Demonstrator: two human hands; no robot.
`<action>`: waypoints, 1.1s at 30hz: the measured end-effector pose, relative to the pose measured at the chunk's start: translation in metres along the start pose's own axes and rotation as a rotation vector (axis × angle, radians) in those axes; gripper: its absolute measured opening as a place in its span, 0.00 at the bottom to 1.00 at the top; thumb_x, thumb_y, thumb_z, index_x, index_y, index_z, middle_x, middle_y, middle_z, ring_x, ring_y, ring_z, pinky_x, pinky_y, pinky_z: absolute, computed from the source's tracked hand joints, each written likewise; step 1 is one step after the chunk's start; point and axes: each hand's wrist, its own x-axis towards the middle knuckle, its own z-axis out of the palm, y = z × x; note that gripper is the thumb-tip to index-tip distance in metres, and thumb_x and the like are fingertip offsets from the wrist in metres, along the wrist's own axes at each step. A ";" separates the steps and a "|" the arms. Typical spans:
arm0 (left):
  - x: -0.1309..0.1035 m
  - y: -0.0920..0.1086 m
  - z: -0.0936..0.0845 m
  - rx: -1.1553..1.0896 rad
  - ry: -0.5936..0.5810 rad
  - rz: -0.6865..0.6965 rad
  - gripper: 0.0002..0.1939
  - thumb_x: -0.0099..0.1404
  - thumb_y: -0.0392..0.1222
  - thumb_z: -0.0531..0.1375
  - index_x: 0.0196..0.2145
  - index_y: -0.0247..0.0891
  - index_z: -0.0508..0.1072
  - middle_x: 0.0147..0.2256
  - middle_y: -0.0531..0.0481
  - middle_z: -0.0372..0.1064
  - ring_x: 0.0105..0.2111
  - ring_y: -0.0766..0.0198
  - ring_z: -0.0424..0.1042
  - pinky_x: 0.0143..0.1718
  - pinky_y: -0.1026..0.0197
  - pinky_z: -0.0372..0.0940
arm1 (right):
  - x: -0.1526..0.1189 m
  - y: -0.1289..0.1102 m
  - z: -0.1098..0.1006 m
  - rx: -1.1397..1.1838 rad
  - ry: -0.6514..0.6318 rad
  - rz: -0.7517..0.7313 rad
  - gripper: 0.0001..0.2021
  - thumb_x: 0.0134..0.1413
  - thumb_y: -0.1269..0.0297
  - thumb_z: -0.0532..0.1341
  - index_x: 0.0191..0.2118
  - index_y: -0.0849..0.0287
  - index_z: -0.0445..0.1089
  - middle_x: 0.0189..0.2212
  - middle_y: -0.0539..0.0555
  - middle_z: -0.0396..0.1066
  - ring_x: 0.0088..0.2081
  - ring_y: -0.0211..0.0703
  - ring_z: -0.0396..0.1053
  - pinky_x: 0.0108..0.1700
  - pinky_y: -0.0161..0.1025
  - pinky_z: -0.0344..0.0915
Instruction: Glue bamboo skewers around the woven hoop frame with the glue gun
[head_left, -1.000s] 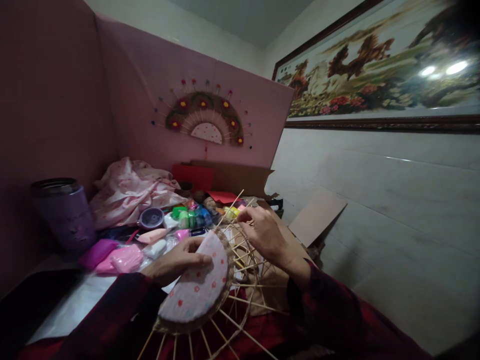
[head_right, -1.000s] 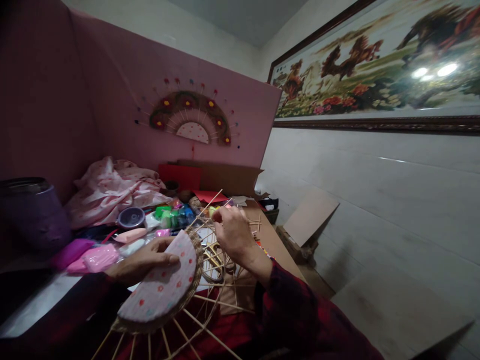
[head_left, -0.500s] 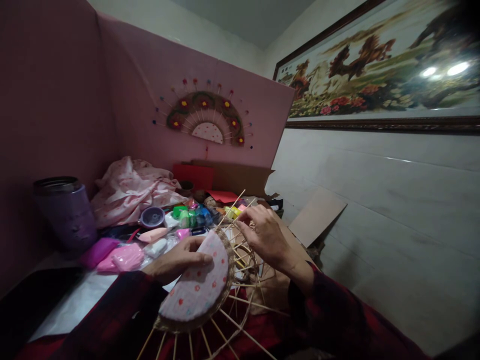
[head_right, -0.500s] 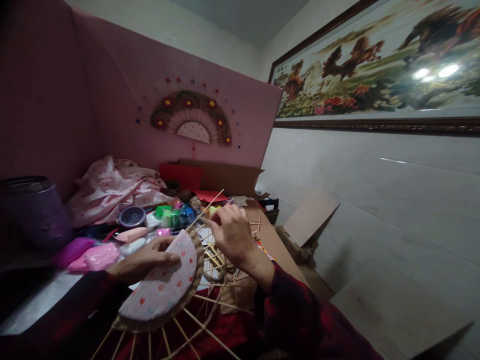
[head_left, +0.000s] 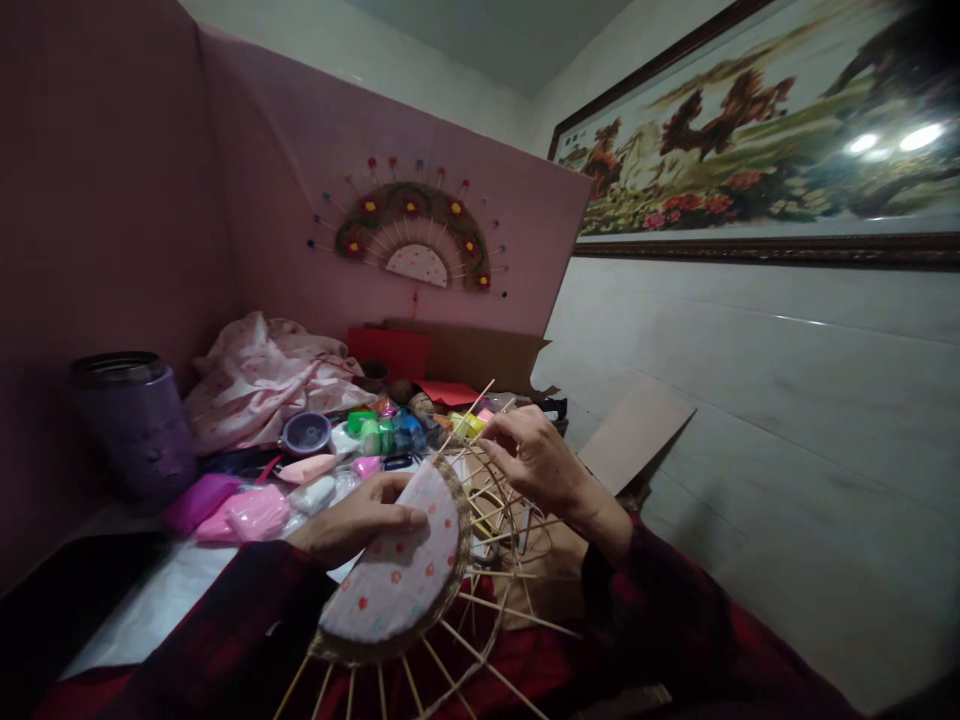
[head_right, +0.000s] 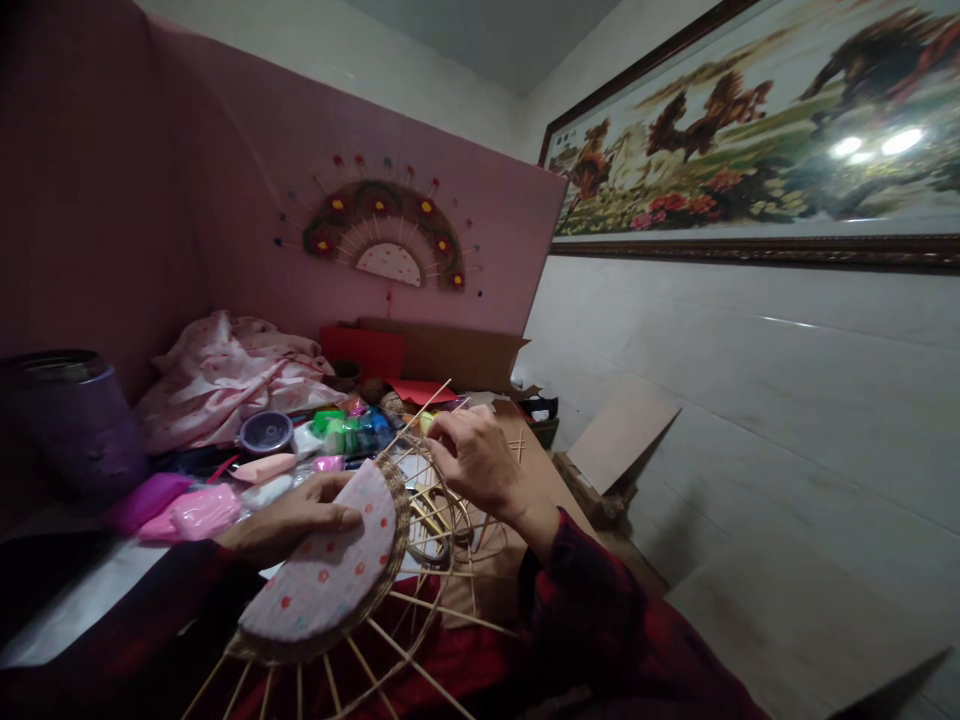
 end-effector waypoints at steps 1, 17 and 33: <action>0.000 0.000 0.000 -0.002 -0.007 -0.001 0.12 0.52 0.39 0.63 0.36 0.34 0.73 0.28 0.52 0.68 0.24 0.70 0.64 0.23 0.68 0.57 | 0.000 0.002 0.000 0.020 -0.001 -0.013 0.04 0.52 0.69 0.60 0.28 0.59 0.67 0.23 0.49 0.67 0.30 0.39 0.62 0.39 0.39 0.55; 0.000 -0.001 0.000 0.001 0.037 -0.027 0.13 0.50 0.40 0.63 0.35 0.34 0.73 0.29 0.51 0.69 0.24 0.68 0.64 0.23 0.67 0.56 | -0.002 0.007 -0.003 0.053 -0.006 -0.111 0.05 0.51 0.72 0.58 0.31 0.58 0.71 0.22 0.47 0.70 0.25 0.35 0.61 0.39 0.39 0.52; 0.000 -0.001 -0.001 0.002 0.033 -0.025 0.12 0.51 0.40 0.63 0.35 0.33 0.72 0.28 0.51 0.68 0.24 0.69 0.64 0.23 0.67 0.56 | -0.004 0.006 -0.003 0.055 -0.049 -0.121 0.09 0.48 0.75 0.58 0.34 0.55 0.73 0.28 0.47 0.76 0.28 0.38 0.62 0.38 0.38 0.53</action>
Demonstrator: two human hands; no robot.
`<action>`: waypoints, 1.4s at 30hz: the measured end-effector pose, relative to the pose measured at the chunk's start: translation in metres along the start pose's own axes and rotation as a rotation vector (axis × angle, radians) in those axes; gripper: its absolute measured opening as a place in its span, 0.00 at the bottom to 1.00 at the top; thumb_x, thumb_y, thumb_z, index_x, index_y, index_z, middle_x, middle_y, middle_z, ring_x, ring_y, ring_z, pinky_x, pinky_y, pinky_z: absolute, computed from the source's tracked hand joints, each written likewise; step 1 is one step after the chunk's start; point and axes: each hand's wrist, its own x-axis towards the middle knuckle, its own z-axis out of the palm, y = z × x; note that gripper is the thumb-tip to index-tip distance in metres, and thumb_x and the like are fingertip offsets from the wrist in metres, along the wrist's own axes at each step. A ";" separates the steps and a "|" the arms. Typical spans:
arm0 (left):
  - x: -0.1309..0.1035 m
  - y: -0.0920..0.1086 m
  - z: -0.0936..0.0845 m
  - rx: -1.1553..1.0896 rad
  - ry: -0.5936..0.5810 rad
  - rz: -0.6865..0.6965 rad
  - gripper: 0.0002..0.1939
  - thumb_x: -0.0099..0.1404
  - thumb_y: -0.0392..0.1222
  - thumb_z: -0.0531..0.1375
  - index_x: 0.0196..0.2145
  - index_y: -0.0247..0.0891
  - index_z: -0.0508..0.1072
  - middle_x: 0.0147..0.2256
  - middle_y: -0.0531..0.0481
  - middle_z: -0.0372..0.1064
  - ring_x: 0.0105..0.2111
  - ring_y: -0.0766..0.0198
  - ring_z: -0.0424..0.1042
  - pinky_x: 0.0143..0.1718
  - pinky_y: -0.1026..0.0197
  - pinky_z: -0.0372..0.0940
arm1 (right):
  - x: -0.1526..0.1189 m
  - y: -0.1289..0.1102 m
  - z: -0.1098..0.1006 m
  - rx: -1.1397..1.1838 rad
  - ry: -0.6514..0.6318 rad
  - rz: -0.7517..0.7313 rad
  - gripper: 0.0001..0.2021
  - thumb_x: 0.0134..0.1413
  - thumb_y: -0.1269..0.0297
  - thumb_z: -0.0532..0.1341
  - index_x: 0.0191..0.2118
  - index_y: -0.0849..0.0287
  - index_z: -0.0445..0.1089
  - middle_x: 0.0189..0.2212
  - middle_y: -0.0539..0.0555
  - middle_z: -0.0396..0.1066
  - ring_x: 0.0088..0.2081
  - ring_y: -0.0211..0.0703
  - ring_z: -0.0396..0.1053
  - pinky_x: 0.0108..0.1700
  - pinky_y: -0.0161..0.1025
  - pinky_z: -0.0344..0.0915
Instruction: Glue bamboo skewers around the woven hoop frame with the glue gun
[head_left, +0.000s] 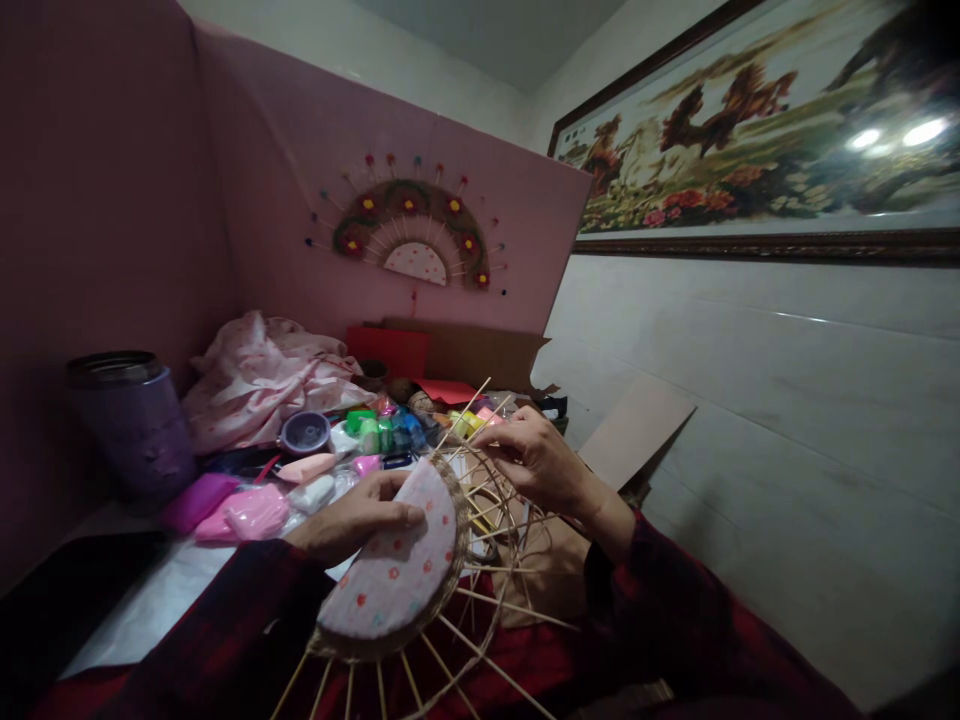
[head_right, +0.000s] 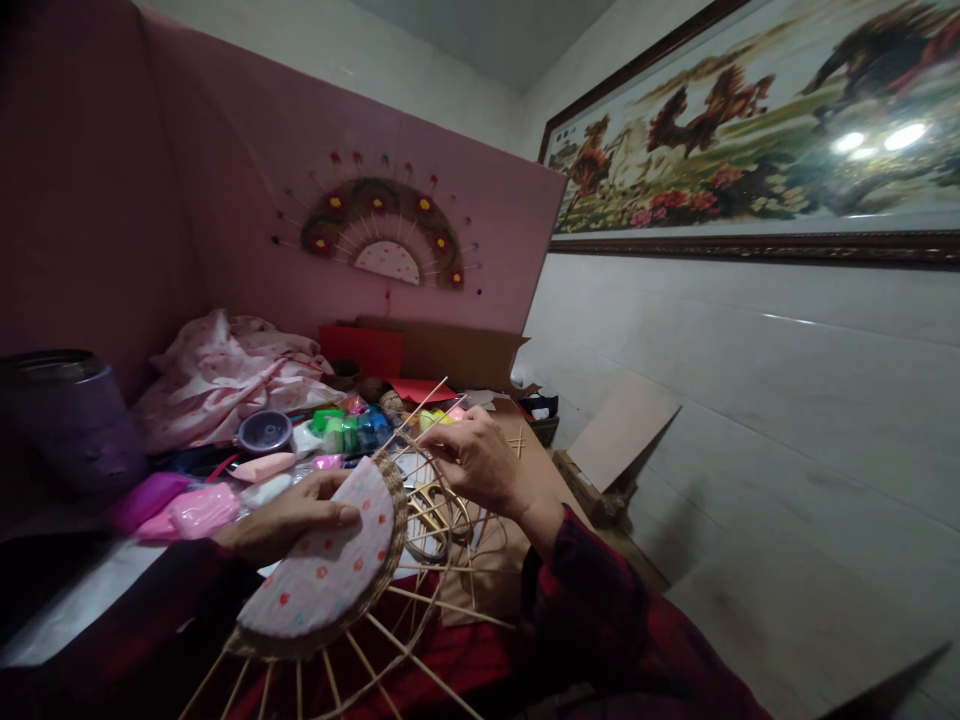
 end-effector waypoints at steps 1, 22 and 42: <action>0.000 0.000 0.000 0.003 0.001 -0.004 0.13 0.51 0.40 0.63 0.35 0.33 0.72 0.28 0.51 0.68 0.24 0.68 0.64 0.23 0.67 0.56 | 0.000 0.000 0.000 0.001 -0.002 -0.001 0.10 0.48 0.76 0.58 0.34 0.55 0.73 0.28 0.47 0.76 0.28 0.38 0.63 0.38 0.38 0.53; -0.001 0.003 0.000 -0.017 0.036 -0.008 0.10 0.52 0.40 0.63 0.32 0.33 0.70 0.23 0.54 0.63 0.20 0.72 0.59 0.20 0.68 0.52 | -0.004 0.007 -0.003 -0.196 -0.014 -0.035 0.07 0.51 0.69 0.59 0.36 0.52 0.72 0.35 0.51 0.70 0.39 0.43 0.63 0.43 0.42 0.52; 0.000 0.003 -0.002 -0.029 0.057 -0.008 0.15 0.49 0.44 0.65 0.31 0.33 0.67 0.24 0.54 0.62 0.20 0.72 0.58 0.20 0.68 0.50 | -0.013 0.043 -0.012 0.219 0.313 0.516 0.07 0.51 0.63 0.57 0.31 0.60 0.69 0.30 0.54 0.71 0.33 0.43 0.67 0.38 0.43 0.63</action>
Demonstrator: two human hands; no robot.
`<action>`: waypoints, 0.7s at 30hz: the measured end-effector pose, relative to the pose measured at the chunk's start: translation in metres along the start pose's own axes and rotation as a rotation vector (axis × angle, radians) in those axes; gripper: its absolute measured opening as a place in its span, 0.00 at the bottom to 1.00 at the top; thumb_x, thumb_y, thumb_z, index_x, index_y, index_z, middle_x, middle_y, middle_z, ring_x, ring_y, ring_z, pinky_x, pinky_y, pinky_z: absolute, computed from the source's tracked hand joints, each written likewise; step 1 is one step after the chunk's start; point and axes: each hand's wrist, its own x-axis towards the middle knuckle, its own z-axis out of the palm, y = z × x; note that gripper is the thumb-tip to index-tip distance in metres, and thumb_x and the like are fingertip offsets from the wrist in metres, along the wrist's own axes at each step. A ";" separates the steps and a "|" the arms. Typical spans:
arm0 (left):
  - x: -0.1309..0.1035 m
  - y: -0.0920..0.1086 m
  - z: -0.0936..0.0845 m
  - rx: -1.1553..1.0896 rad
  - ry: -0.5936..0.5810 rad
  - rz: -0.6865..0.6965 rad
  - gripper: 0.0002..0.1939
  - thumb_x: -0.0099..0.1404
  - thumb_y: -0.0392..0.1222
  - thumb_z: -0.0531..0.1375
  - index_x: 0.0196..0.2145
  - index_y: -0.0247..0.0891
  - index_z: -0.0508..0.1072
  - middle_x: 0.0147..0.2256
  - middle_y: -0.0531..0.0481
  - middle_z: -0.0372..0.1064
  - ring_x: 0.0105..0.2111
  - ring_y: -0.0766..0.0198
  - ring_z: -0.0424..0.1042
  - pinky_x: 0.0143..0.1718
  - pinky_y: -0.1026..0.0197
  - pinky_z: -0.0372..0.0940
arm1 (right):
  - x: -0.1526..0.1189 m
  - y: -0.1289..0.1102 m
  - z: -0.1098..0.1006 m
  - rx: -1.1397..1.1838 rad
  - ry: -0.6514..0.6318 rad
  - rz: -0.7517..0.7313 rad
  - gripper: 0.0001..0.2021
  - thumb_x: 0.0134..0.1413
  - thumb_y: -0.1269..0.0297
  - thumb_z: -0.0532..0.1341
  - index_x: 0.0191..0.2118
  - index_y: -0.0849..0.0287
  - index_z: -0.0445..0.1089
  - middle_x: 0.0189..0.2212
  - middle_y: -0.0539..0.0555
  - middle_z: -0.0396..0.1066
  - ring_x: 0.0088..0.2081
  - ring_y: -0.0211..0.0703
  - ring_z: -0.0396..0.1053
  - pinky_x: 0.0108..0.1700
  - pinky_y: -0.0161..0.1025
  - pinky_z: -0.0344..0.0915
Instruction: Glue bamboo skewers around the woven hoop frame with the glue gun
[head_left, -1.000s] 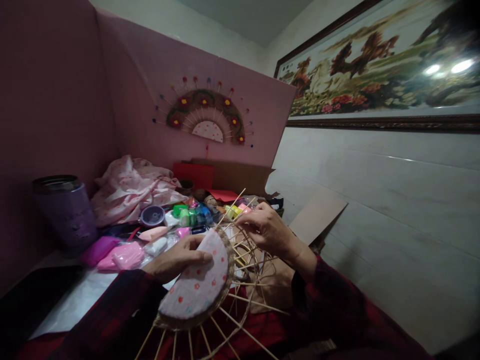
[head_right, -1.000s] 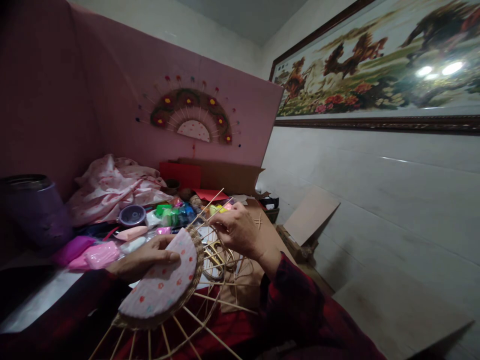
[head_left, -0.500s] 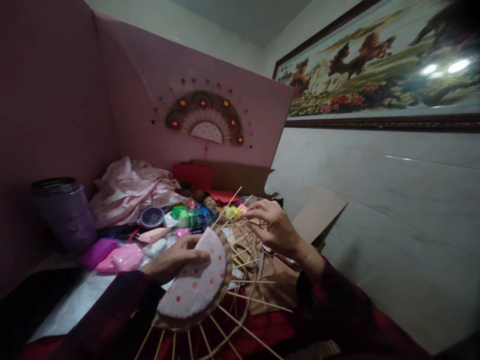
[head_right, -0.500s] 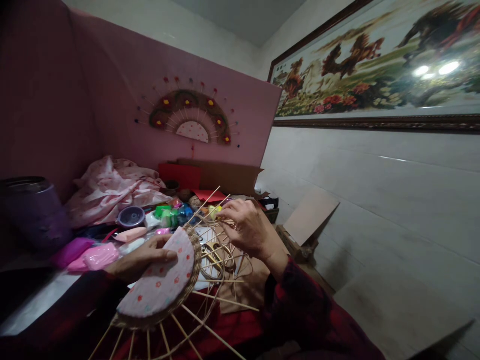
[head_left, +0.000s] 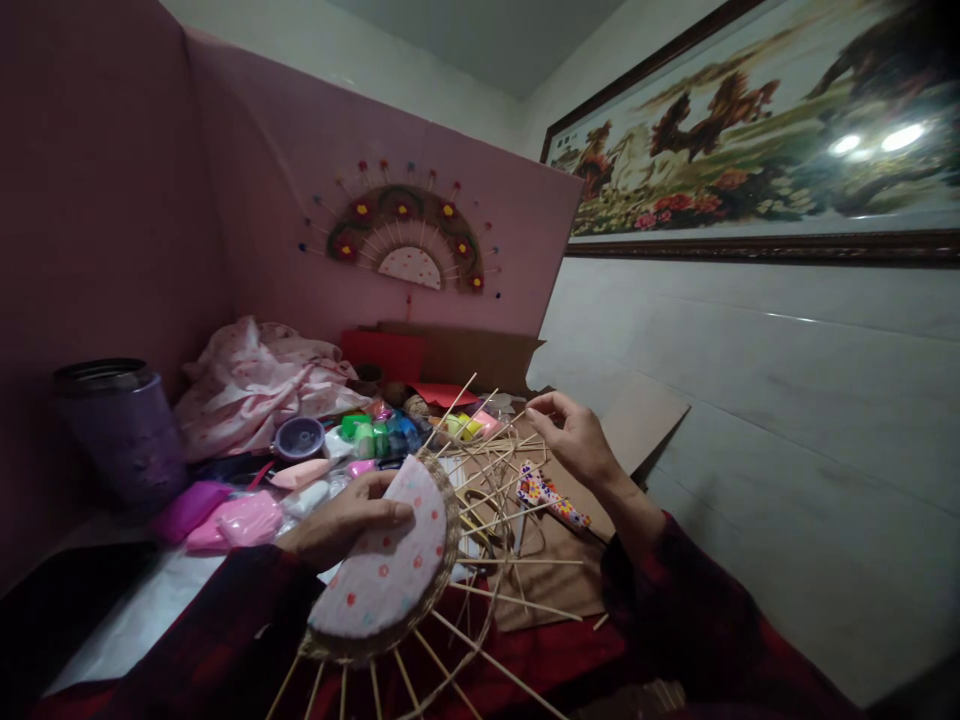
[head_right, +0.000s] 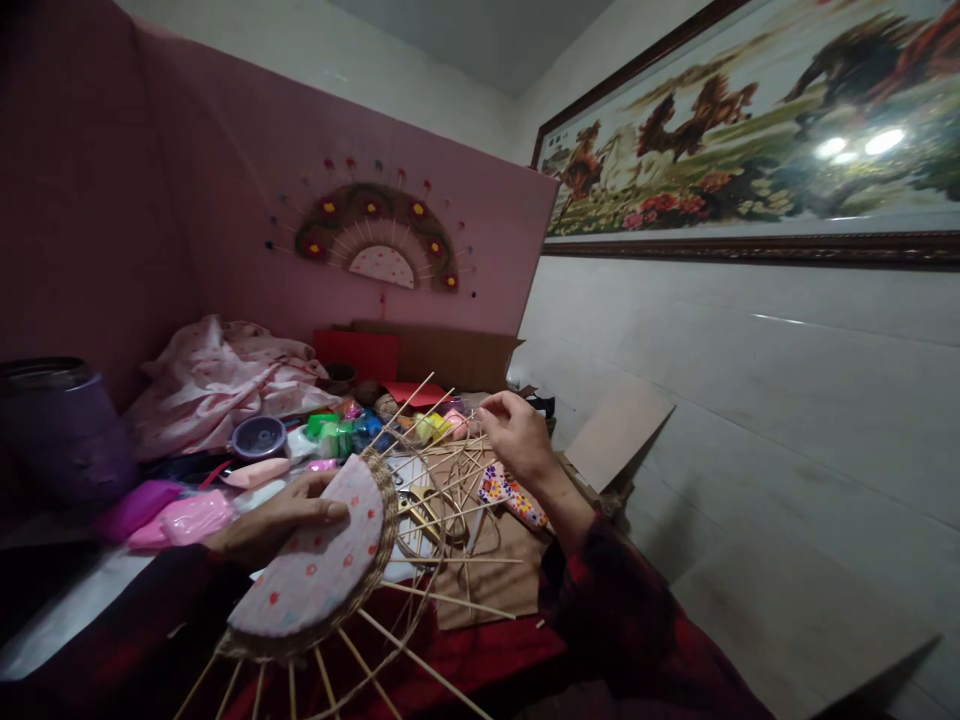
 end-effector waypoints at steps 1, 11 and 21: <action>0.000 0.000 0.000 0.004 0.004 0.000 0.15 0.48 0.44 0.65 0.31 0.33 0.67 0.24 0.53 0.62 0.20 0.72 0.58 0.20 0.67 0.51 | 0.001 0.003 0.000 0.054 -0.036 0.061 0.08 0.51 0.60 0.58 0.29 0.60 0.68 0.27 0.53 0.70 0.31 0.42 0.67 0.36 0.42 0.63; 0.000 -0.003 -0.002 0.009 -0.011 0.007 0.14 0.50 0.44 0.64 0.31 0.33 0.67 0.24 0.53 0.62 0.20 0.72 0.59 0.20 0.68 0.51 | -0.011 -0.009 0.013 0.096 -0.102 0.103 0.06 0.45 0.66 0.61 0.31 0.62 0.68 0.28 0.54 0.71 0.31 0.41 0.68 0.36 0.39 0.64; 0.000 -0.001 -0.002 -0.022 0.022 0.006 0.14 0.50 0.42 0.64 0.32 0.33 0.68 0.24 0.53 0.63 0.20 0.72 0.60 0.20 0.69 0.52 | -0.026 -0.026 -0.001 -0.208 -0.054 0.024 0.08 0.51 0.67 0.58 0.30 0.56 0.75 0.29 0.53 0.74 0.37 0.45 0.68 0.40 0.41 0.61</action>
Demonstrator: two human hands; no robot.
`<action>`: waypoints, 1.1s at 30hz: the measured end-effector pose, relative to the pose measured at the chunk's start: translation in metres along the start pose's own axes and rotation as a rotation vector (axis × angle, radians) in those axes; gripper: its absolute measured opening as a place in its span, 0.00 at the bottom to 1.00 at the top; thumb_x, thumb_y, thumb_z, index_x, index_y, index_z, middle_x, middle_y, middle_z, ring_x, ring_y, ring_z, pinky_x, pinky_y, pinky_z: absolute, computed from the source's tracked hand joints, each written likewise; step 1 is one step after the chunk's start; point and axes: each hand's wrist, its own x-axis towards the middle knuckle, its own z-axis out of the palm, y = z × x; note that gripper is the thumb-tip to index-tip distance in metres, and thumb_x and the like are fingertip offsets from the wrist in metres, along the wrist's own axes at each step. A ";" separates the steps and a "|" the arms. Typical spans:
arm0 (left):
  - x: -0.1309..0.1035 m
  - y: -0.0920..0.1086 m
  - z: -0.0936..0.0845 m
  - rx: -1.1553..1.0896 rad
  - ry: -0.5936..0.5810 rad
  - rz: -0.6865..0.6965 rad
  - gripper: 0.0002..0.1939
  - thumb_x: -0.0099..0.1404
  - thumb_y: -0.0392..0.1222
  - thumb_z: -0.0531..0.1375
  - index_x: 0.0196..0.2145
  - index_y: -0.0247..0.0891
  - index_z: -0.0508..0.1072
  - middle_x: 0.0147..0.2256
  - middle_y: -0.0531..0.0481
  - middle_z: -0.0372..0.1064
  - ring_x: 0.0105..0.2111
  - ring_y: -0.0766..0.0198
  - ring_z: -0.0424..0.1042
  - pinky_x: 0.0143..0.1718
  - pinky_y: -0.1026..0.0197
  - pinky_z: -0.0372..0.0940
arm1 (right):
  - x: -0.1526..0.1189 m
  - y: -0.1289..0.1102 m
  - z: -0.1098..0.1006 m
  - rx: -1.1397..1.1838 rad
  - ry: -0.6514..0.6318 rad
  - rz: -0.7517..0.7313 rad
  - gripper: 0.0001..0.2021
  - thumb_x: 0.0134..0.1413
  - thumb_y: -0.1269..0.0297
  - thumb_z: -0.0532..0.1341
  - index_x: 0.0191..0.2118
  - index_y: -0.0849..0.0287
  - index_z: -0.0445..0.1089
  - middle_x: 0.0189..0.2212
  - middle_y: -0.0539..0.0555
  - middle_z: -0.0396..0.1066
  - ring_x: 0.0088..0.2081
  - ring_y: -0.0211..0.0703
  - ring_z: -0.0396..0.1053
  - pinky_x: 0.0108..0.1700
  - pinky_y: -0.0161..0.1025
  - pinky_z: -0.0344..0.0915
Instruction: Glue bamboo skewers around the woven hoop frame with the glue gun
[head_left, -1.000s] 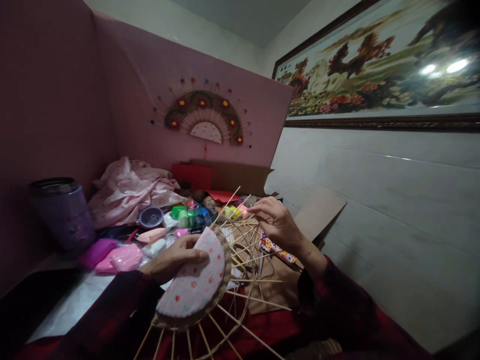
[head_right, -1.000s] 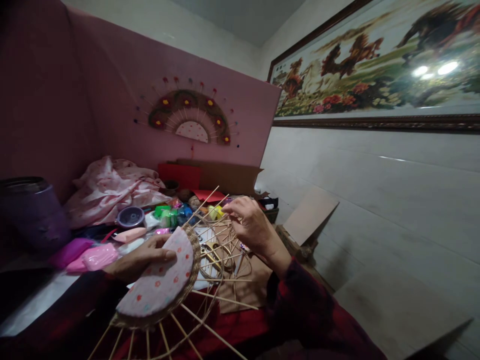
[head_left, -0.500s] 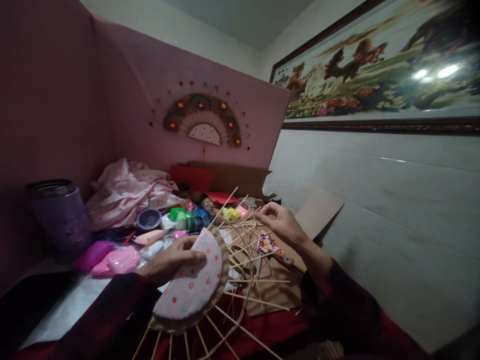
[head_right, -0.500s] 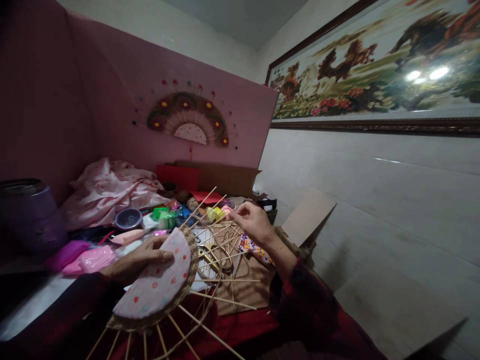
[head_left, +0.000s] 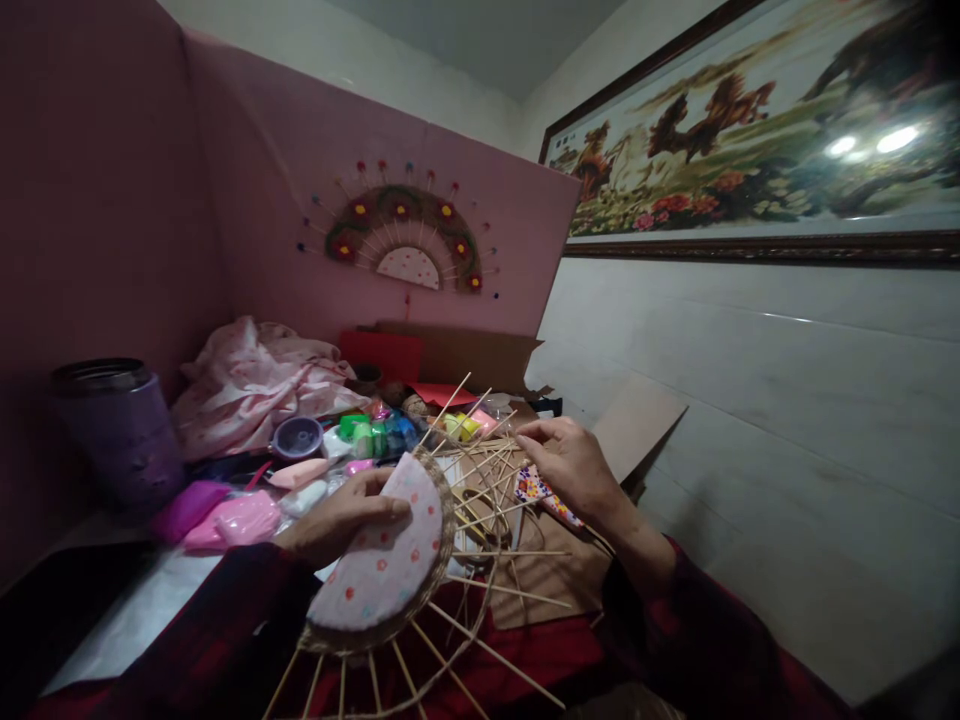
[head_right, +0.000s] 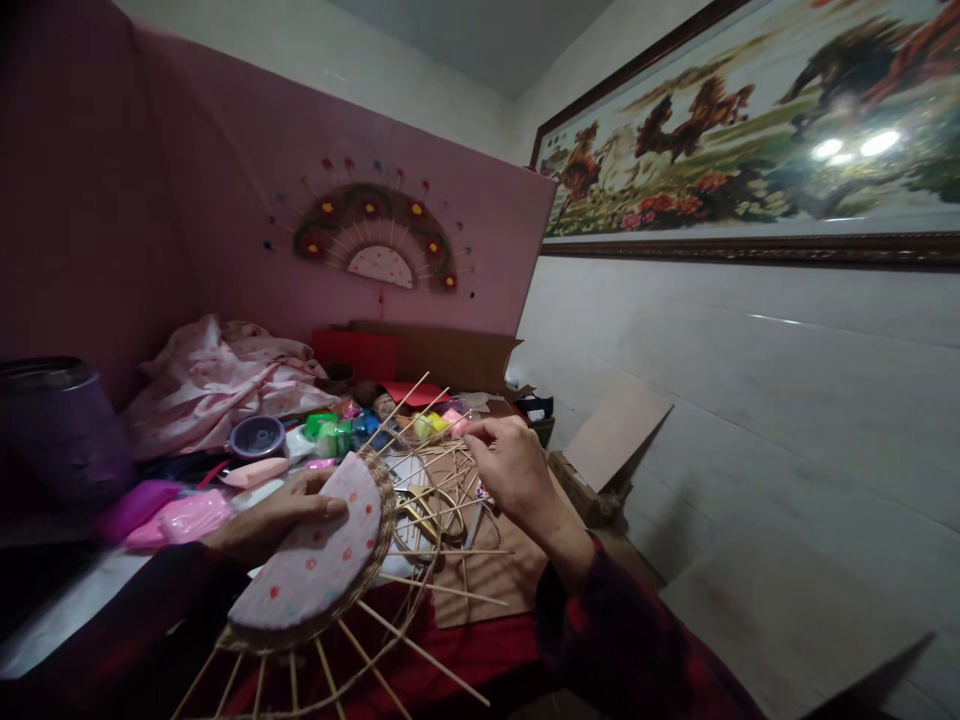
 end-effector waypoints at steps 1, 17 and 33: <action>0.000 -0.001 -0.001 -0.005 -0.004 0.003 0.14 0.50 0.42 0.64 0.33 0.33 0.69 0.25 0.53 0.64 0.20 0.72 0.60 0.20 0.69 0.53 | -0.002 -0.002 -0.002 0.001 -0.029 0.011 0.08 0.51 0.66 0.58 0.29 0.56 0.75 0.29 0.53 0.74 0.36 0.45 0.68 0.40 0.41 0.61; -0.001 0.001 -0.002 0.020 0.035 0.003 0.14 0.50 0.42 0.63 0.34 0.33 0.70 0.26 0.51 0.66 0.22 0.69 0.63 0.22 0.67 0.56 | -0.024 -0.014 -0.022 -0.033 -0.317 -0.155 0.05 0.54 0.68 0.59 0.29 0.55 0.72 0.30 0.49 0.72 0.37 0.42 0.64 0.40 0.39 0.57; 0.000 0.002 -0.003 0.009 0.013 0.012 0.13 0.51 0.41 0.63 0.34 0.33 0.70 0.27 0.51 0.66 0.22 0.70 0.63 0.22 0.68 0.56 | -0.026 -0.014 -0.029 0.012 -0.451 -0.170 0.07 0.56 0.69 0.56 0.27 0.59 0.67 0.26 0.50 0.69 0.30 0.38 0.64 0.34 0.37 0.58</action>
